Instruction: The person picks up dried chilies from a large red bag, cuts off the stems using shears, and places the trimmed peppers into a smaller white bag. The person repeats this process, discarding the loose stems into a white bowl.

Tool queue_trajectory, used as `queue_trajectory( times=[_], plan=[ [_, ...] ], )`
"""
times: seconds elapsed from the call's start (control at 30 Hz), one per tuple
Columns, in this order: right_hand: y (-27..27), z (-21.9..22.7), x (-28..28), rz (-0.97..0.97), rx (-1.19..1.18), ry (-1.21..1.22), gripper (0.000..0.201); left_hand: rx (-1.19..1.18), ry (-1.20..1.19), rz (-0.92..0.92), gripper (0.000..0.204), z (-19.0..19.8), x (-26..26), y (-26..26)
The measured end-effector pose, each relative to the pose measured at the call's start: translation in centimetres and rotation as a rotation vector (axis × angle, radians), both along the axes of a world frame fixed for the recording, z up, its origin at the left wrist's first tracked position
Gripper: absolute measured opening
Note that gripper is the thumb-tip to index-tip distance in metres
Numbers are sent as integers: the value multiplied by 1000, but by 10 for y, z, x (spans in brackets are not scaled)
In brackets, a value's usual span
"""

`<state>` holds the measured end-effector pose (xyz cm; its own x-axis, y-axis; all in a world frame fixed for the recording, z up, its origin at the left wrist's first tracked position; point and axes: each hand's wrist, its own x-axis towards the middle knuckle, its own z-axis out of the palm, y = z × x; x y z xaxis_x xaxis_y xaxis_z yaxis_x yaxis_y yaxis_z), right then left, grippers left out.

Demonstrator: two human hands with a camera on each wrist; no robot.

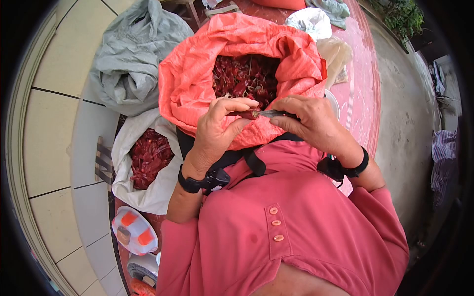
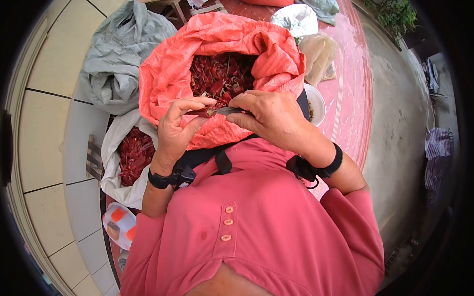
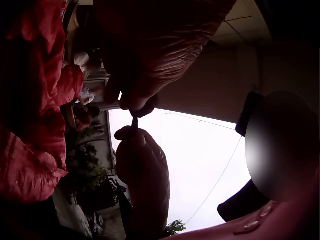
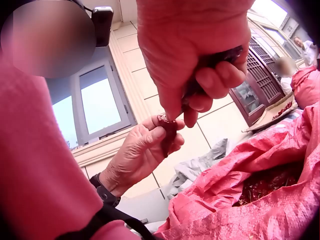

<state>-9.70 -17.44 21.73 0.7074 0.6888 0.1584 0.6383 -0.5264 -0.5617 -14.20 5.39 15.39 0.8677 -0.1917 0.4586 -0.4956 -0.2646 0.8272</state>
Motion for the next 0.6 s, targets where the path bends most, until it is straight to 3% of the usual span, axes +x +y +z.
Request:
queue_trajectory(
  times=[0.13,0.23,0.43,0.5,0.6],
  plan=[
    [1,1,0,26,-3,-53,25,-84,222,-43,23,13,-3,-3],
    [3,-2,-2,3,10,-54,26,-95,252,-28,21,3,-3,-6],
    [14,-22,-14,-184,91,-78,24,-87,82,181,24,-17,-4,-22],
    [17,-25,-17,-232,134,-68,23,-119,123,151,24,-15,-4,-26],
    [18,-32,-16,-245,226,141,22,-66,102,160,24,-22,-4,-27]
  ],
)
